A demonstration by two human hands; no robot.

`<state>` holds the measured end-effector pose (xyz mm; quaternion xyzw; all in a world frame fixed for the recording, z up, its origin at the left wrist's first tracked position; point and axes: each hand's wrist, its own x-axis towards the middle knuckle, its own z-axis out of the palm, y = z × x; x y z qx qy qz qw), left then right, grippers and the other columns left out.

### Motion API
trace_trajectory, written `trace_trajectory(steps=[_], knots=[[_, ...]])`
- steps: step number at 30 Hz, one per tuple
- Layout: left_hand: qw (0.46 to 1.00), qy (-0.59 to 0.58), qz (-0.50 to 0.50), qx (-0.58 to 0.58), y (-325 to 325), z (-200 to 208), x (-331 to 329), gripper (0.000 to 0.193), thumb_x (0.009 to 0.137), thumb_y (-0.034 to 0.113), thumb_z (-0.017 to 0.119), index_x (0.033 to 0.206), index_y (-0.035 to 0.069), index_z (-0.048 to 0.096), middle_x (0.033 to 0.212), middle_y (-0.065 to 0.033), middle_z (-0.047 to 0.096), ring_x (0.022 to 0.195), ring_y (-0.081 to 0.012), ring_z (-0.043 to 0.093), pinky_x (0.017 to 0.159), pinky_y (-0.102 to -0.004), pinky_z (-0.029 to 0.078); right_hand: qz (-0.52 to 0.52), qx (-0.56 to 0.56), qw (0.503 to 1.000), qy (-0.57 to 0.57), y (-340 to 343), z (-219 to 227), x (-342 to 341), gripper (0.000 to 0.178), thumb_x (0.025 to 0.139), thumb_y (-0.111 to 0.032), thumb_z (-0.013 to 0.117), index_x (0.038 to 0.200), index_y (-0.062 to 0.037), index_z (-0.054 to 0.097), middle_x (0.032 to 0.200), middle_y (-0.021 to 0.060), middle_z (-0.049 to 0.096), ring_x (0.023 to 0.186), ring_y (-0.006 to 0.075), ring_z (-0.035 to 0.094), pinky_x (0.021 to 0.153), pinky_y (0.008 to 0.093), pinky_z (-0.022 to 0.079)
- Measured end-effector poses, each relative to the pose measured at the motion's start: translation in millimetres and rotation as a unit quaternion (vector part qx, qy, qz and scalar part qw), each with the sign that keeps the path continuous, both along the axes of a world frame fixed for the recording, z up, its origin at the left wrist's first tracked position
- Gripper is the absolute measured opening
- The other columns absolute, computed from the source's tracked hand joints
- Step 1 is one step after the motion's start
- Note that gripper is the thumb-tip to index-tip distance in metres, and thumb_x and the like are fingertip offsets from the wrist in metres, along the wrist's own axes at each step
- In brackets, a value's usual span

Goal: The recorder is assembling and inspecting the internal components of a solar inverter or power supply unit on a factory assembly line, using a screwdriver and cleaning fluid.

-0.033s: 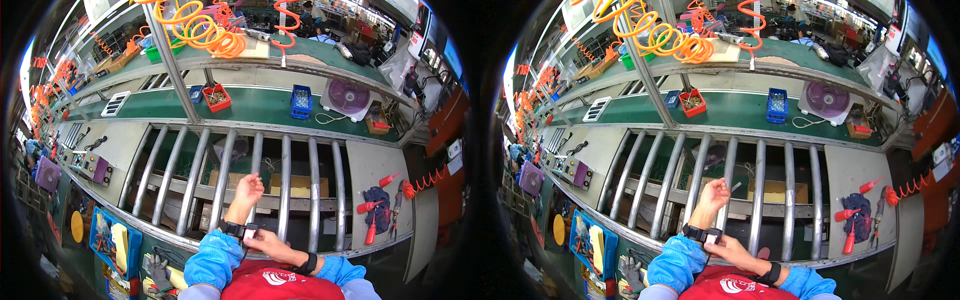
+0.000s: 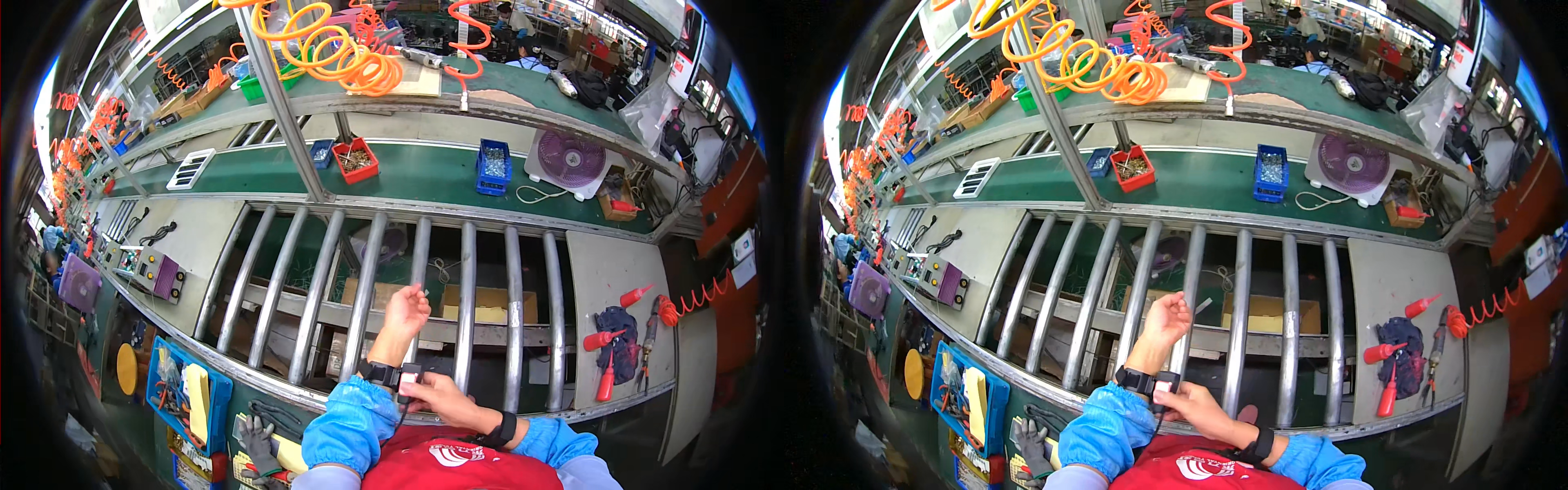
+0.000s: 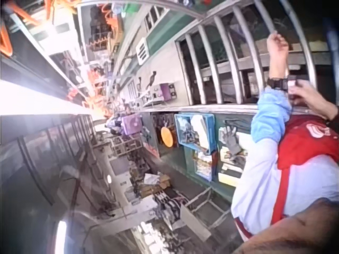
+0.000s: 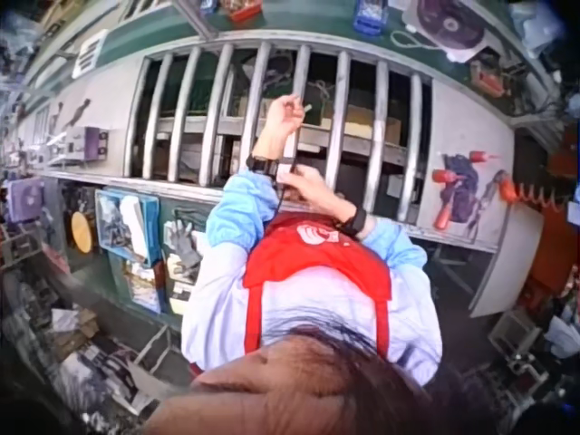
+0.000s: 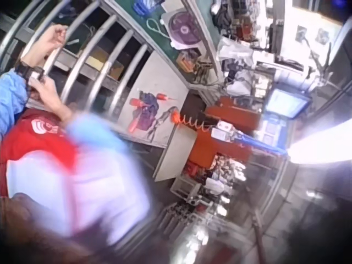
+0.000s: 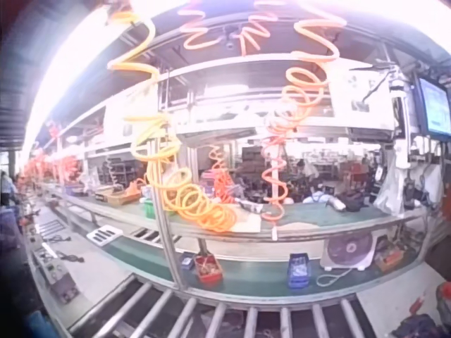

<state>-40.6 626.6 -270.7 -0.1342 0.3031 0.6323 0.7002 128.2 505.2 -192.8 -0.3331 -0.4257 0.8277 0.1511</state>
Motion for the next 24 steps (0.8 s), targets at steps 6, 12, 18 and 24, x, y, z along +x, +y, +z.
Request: trace_trajectory(steps=[6, 12, 18, 24], knots=[[0.478, 0.875, 0.068, 0.045, -8.8, -3.6, 12.9, 0.01, 0.081, 0.009, 0.063, 0.087, 0.004, 0.058, 0.076, -0.0103, 0.058, 0.066, -0.0284, 0.056, 0.061, -0.0409, 0.047, 0.009, -0.148, 0.986, -0.07, 9.7, -1.4, 0.7, 0.038, 0.09, -0.036, 0.068, 0.103, 0.0, 0.064, 0.089, 0.0057, 0.064, 0.067, 0.0112, 0.063, 0.063, 0.025, 0.054], [0.187, 0.972, 0.019, 0.144, -27.2, 8.8, -13.1, 0.01, 0.072, 0.009, 0.064, 0.077, 0.007, 0.055, 0.073, -0.0084, 0.053, 0.072, -0.0281, 0.055, 0.062, -0.0403, 0.047, 0.082, -0.127, 0.985, -0.089, 8.0, -16.2, -19.1, 0.039, 0.088, -0.039, 0.069, 0.09, -0.0007, 0.066, 0.064, 0.0042, 0.06, 0.056, 0.0094, 0.057, 0.049, 0.0237, 0.043], [0.723, 0.671, -0.154, 0.057, -55.8, 1.8, -77.6, 0.015, 0.086, 0.015, 0.062, 0.092, 0.002, 0.067, 0.085, -0.0105, 0.071, 0.068, -0.0197, 0.067, 0.062, -0.0334, 0.054, 0.304, 0.05, 0.951, -0.014, 38.0, -28.9, -26.4, 0.034, 0.098, -0.028, 0.06, 0.109, 0.0032, 0.064, 0.099, 0.0073, 0.071, 0.079, 0.0108, 0.066, 0.068, 0.0233, 0.053], [0.744, 0.648, 0.022, -0.161, -168.1, 47.5, -317.6, 0.021, 0.089, 0.02, 0.061, 0.099, 0.003, 0.069, 0.08, -0.007, 0.068, 0.067, -0.015, 0.065, 0.056, -0.0283, 0.053, 0.123, 0.08, 0.979, -0.141, 80.0, -101.2, 25.9, 0.024, 0.093, -0.02, 0.063, 0.1, 0.0029, 0.066, 0.09, 0.0125, 0.07, 0.08, 0.0186, 0.069, 0.069, 0.0284, 0.055]])
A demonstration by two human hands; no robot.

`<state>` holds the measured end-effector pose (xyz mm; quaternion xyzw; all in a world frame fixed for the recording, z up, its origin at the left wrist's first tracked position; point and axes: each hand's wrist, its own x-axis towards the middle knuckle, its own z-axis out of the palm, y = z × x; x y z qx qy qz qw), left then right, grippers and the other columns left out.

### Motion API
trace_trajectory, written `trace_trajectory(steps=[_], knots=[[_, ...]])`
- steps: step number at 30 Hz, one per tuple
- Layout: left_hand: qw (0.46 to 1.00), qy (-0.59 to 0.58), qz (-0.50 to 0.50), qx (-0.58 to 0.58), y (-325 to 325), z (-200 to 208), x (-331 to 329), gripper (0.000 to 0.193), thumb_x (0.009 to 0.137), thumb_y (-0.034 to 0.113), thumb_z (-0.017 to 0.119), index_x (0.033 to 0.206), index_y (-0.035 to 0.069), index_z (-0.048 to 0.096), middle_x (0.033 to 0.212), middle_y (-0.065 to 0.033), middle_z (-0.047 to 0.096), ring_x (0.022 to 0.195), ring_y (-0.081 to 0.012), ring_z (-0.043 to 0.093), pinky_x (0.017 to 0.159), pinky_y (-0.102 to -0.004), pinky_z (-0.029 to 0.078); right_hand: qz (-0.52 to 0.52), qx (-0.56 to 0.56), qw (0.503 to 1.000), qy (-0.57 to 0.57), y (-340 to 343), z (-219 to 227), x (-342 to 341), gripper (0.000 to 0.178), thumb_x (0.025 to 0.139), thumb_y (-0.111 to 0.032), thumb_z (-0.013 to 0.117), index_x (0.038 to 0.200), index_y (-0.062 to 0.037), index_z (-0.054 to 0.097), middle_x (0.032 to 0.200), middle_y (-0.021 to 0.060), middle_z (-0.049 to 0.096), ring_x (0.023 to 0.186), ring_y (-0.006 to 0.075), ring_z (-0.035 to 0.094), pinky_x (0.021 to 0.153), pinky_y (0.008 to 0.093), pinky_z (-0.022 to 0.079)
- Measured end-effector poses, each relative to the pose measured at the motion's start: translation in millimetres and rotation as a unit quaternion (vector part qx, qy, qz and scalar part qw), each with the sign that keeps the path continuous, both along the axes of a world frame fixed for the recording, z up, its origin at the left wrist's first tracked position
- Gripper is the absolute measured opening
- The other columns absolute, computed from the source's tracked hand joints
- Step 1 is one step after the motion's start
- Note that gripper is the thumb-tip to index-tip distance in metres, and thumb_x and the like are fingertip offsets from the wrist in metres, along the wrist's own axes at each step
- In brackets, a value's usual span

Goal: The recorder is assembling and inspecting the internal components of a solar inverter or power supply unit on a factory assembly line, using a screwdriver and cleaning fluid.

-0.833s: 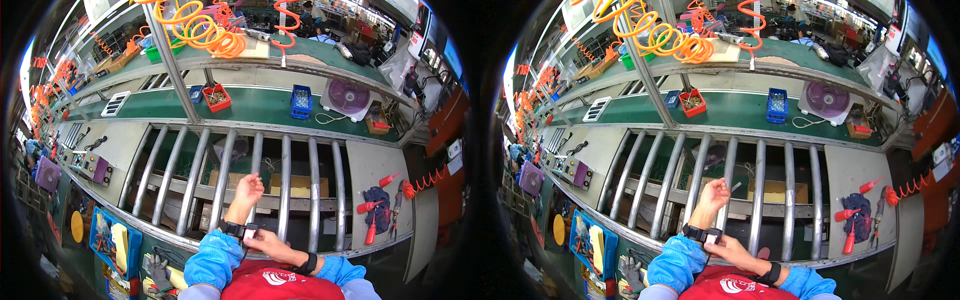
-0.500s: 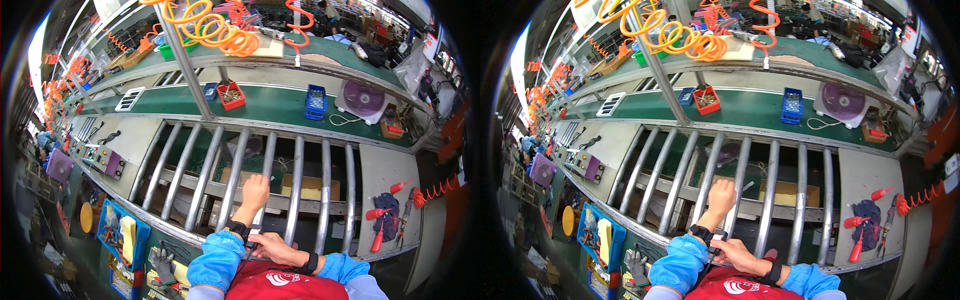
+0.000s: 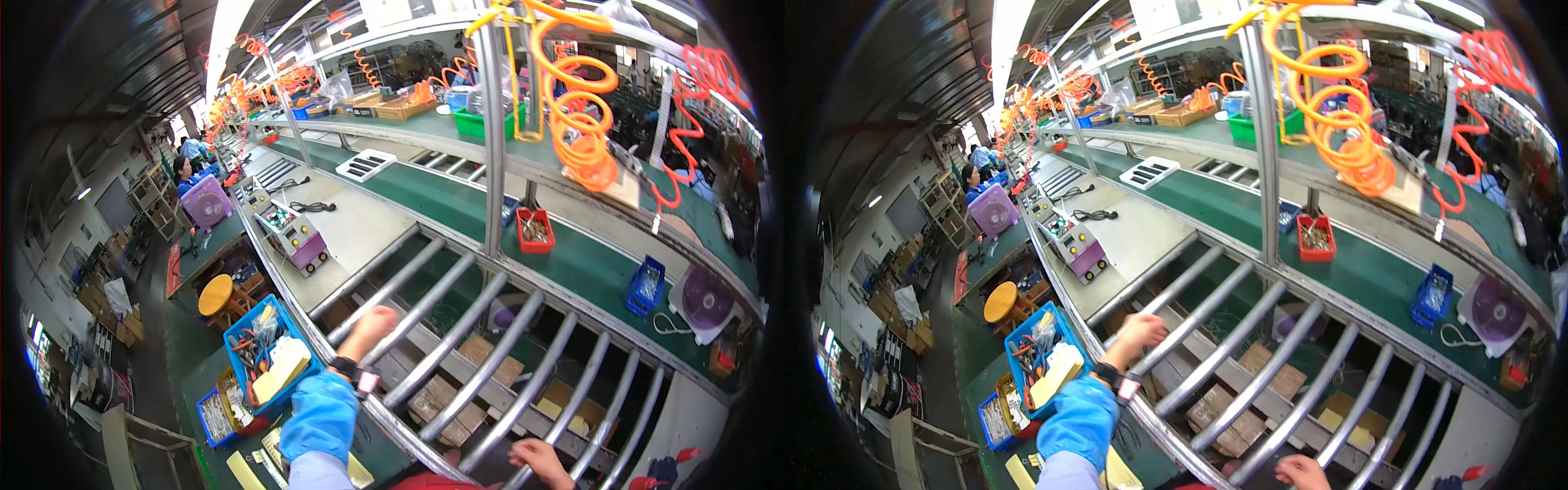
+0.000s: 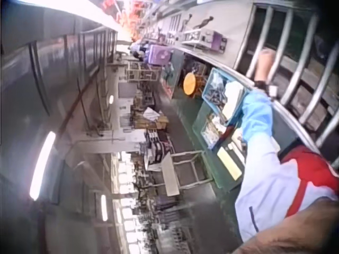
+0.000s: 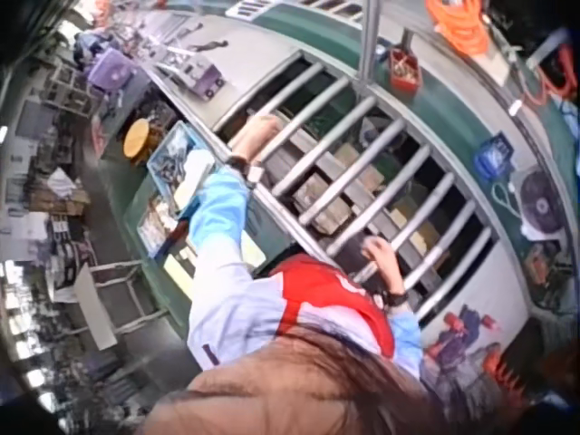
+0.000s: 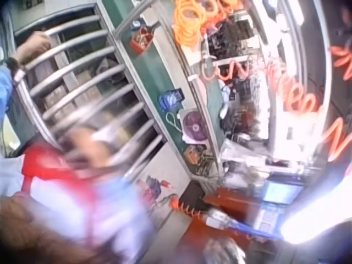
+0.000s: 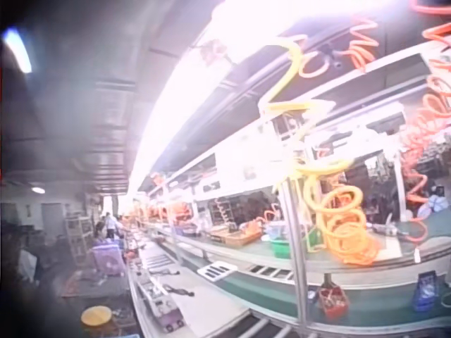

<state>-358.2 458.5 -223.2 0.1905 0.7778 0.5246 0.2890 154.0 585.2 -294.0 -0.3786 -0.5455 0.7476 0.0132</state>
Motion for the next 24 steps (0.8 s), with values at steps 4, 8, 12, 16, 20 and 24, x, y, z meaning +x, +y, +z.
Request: trace_trajectory(steps=[4, 8, 12, 16, 20, 24], knots=[[0.952, 0.04, 0.284, 0.105, -98.7, 22.1, -161.8, 0.017, 0.082, 0.014, 0.057, 0.084, 0.002, 0.067, 0.073, -0.0124, 0.067, 0.057, -0.0198, 0.065, 0.047, -0.0307, 0.05, -0.14, 0.043, 0.985, -0.093, 23.8, -86.1, 82.5, 0.022, 0.092, -0.017, 0.058, 0.104, 0.0002, 0.064, 0.085, 0.0098, 0.069, 0.072, 0.0169, 0.065, 0.064, 0.0281, 0.054], [0.896, 0.076, 0.422, 0.114, -95.6, 13.0, -253.0, 0.024, 0.079, 0.004, 0.055, 0.1, -0.002, 0.065, 0.07, -0.0072, 0.063, 0.051, -0.013, 0.057, 0.041, -0.0271, 0.045, -0.223, 0.054, 0.967, -0.113, -0.4, -58.0, 140.8, 0.021, 0.092, -0.019, 0.06, 0.101, -0.0003, 0.065, 0.082, 0.008, 0.068, 0.069, 0.0155, 0.063, 0.06, 0.0268, 0.051], [0.861, 0.211, 0.462, 0.02, -153.2, -43.3, -361.6, 0.057, 0.071, 0.013, 0.067, 0.123, -0.007, 0.057, 0.101, -0.0141, 0.066, 0.08, -0.0267, 0.064, 0.069, -0.038, 0.053, 0.017, 0.251, 0.941, -0.226, -19.8, -83.0, 237.1, 0.026, 0.087, -0.021, 0.062, 0.107, -0.0042, 0.063, 0.086, 0.0086, 0.062, 0.083, 0.0198, 0.061, 0.07, 0.0352, 0.05], [0.689, 0.643, 0.076, -0.325, -153.6, -76.1, -435.4, 0.017, 0.083, 0.012, 0.056, 0.088, 0.009, 0.072, 0.082, -0.0162, 0.068, 0.079, -0.0327, 0.064, 0.07, -0.0459, 0.049, 0.255, 0.624, 0.691, -0.26, -77.9, 42.2, 168.4, 0.051, 0.082, -0.028, 0.068, 0.128, -0.0065, 0.056, 0.112, 0.0149, 0.061, 0.103, 0.0339, 0.058, 0.089, 0.0498, 0.046], [0.965, 0.242, 0.102, -0.027, -183.3, -70.7, -479.1, 0.027, 0.091, 0.021, 0.05, 0.095, -0.001, 0.064, 0.087, -0.0056, 0.063, 0.08, -0.0181, 0.057, 0.071, -0.0346, 0.044, 0.249, 0.261, 0.668, -0.651, -87.5, -36.8, 254.2, 0.023, 0.075, -0.037, 0.064, 0.076, -0.0156, 0.072, 0.078, 0.0118, 0.07, 0.076, 0.0327, 0.068, 0.065, 0.0435, 0.056], [0.946, 0.21, 0.232, 0.081, -169.2, -126.1, -511.9, 0.035, 0.086, 0.016, 0.055, 0.115, -0.004, 0.053, 0.104, -0.0113, 0.057, 0.086, -0.0215, 0.058, 0.079, -0.0345, 0.048, -0.234, 0.056, 0.802, -0.547, -89.4, 39.1, 151.6, 0.03, 0.085, -0.031, 0.064, 0.079, -0.0031, 0.07, 0.071, 0.0084, 0.071, 0.067, 0.0184, 0.071, 0.065, 0.0342, 0.058]])
